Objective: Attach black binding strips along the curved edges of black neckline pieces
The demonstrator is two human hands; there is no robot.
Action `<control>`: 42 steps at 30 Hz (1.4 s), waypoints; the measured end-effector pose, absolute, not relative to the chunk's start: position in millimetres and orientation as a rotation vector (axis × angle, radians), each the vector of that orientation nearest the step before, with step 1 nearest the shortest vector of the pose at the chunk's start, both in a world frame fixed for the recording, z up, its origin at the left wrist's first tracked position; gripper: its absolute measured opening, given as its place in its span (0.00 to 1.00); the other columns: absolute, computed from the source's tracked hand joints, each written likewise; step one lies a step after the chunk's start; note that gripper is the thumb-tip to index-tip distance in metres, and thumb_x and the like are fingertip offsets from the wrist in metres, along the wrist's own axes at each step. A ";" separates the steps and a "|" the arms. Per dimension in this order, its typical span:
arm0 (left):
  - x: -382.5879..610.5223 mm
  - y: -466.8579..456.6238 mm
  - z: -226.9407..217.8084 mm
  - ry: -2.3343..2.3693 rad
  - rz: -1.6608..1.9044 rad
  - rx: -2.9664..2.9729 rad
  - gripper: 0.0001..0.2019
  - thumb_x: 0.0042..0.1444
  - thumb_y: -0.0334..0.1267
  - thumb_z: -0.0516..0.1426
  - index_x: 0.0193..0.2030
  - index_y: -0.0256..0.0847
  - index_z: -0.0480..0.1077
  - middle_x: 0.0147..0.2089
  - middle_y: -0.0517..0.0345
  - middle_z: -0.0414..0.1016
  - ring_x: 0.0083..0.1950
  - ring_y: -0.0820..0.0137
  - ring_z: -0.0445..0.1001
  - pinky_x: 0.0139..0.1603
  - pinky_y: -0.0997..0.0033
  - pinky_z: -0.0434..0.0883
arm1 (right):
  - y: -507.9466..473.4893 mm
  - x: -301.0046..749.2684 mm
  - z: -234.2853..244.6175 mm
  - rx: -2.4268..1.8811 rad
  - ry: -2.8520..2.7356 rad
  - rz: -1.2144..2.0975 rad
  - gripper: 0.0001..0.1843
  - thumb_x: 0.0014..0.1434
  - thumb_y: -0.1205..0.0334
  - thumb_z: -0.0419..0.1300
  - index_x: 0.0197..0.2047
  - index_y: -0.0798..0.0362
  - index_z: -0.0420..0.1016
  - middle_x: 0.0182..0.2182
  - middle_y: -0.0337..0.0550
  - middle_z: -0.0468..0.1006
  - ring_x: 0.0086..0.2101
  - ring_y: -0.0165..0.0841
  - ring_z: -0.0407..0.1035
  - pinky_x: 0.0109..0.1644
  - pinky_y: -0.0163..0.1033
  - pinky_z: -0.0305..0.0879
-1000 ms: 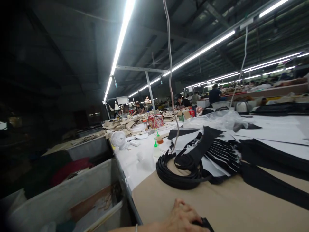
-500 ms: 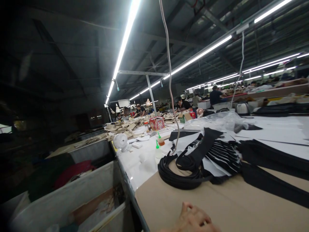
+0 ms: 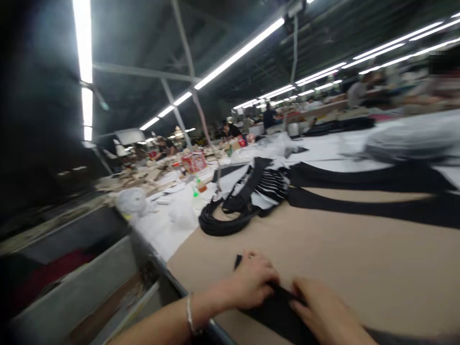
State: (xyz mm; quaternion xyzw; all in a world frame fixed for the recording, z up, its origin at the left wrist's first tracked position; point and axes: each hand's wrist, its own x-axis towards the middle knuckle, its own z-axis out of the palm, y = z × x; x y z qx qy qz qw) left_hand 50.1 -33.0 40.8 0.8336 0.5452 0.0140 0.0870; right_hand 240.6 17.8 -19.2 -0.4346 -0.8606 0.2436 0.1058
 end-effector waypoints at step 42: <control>57.6 -60.9 -9.4 1.424 0.565 2.695 0.19 0.63 0.25 0.44 0.56 0.35 0.68 0.50 0.50 0.73 0.52 0.65 0.69 0.56 0.63 0.71 | -5.2 269.0 4.0 -0.861 -2.580 0.622 0.09 0.65 0.71 0.49 0.37 0.54 0.69 0.37 0.44 0.71 0.39 0.35 0.64 0.44 0.40 0.63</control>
